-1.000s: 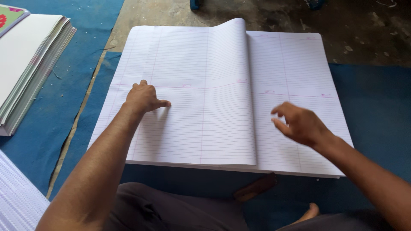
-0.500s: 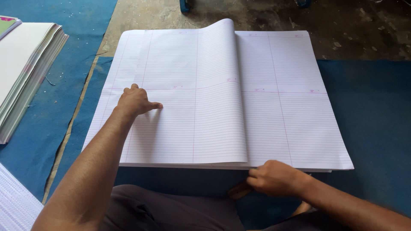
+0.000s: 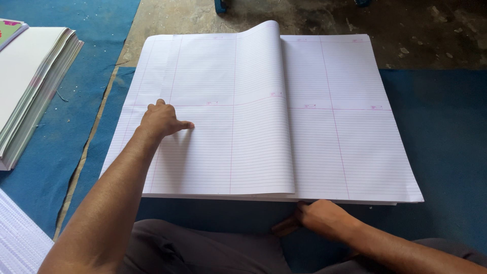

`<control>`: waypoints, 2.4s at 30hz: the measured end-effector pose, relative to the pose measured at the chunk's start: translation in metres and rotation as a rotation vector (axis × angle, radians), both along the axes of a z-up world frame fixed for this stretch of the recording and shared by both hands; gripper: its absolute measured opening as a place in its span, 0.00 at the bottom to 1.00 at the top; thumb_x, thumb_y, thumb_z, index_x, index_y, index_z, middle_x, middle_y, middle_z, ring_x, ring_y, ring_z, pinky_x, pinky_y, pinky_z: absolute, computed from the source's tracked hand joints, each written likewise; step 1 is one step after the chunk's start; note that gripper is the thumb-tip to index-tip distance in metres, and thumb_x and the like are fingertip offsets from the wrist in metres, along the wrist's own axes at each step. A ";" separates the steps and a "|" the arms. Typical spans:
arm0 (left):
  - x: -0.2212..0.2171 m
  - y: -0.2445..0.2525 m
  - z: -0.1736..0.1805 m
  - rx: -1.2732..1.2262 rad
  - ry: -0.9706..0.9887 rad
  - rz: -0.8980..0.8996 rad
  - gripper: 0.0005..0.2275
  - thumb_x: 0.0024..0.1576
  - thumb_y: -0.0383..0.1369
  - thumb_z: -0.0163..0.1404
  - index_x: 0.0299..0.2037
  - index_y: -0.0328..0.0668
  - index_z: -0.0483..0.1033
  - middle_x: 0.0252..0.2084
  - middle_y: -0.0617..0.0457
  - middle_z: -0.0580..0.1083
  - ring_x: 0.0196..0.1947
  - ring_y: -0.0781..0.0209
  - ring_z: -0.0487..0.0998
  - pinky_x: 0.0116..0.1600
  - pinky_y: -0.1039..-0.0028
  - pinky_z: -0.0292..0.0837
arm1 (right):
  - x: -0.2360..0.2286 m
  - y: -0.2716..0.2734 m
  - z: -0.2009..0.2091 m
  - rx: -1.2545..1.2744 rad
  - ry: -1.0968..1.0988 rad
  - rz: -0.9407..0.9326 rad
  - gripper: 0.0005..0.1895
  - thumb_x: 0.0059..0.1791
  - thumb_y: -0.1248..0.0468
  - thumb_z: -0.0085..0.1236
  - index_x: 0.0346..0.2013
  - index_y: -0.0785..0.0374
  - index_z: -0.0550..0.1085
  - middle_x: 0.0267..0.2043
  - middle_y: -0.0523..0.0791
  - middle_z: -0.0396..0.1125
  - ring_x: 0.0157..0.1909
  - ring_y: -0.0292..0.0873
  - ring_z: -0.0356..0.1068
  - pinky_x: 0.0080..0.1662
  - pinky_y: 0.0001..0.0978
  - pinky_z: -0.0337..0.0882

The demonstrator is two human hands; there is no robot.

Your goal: The person folds a large stack of lined paper in half and presses the crease with a wooden tool. They repeat this process for multiple sheets, stacking the folded sections to the side.

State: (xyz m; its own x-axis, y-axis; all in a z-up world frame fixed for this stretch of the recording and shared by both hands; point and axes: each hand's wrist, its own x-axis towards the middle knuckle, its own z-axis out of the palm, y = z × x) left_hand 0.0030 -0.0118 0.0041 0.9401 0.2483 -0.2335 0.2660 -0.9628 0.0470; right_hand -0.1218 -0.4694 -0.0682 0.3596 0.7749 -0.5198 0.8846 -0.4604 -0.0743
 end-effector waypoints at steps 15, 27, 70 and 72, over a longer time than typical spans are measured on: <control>0.005 -0.008 0.005 -0.062 0.052 0.075 0.38 0.45 0.54 0.64 0.68 0.63 0.66 0.63 0.34 0.66 0.63 0.37 0.66 0.52 0.49 0.78 | 0.009 0.018 0.148 0.363 0.237 -0.391 0.08 0.45 0.58 0.63 0.34 0.58 0.76 0.33 0.43 0.71 0.33 0.42 0.74 0.38 0.36 0.74; 0.015 -0.011 0.003 -0.072 0.085 0.050 0.34 0.46 0.48 0.65 0.65 0.59 0.70 0.67 0.42 0.64 0.68 0.41 0.62 0.62 0.49 0.72 | 0.064 0.043 0.151 0.669 0.132 -0.710 0.20 0.50 0.64 0.52 0.58 0.58 0.71 0.46 0.49 0.76 0.42 0.41 0.78 0.45 0.33 0.77; 0.018 -0.020 0.021 -0.078 0.186 -0.008 0.36 0.48 0.45 0.64 0.69 0.73 0.62 0.68 0.38 0.61 0.69 0.35 0.59 0.61 0.44 0.73 | 0.205 0.054 0.053 0.761 -0.356 -0.595 0.30 0.48 0.72 0.58 0.64 0.45 0.71 0.35 0.42 0.65 0.34 0.40 0.64 0.44 0.31 0.74; 0.018 -0.020 0.022 -0.075 0.185 -0.012 0.35 0.48 0.45 0.64 0.69 0.73 0.63 0.68 0.37 0.62 0.69 0.35 0.59 0.60 0.44 0.73 | 0.216 0.059 0.052 0.775 -0.374 -0.612 0.29 0.49 0.71 0.58 0.64 0.46 0.71 0.36 0.43 0.65 0.34 0.40 0.65 0.45 0.33 0.74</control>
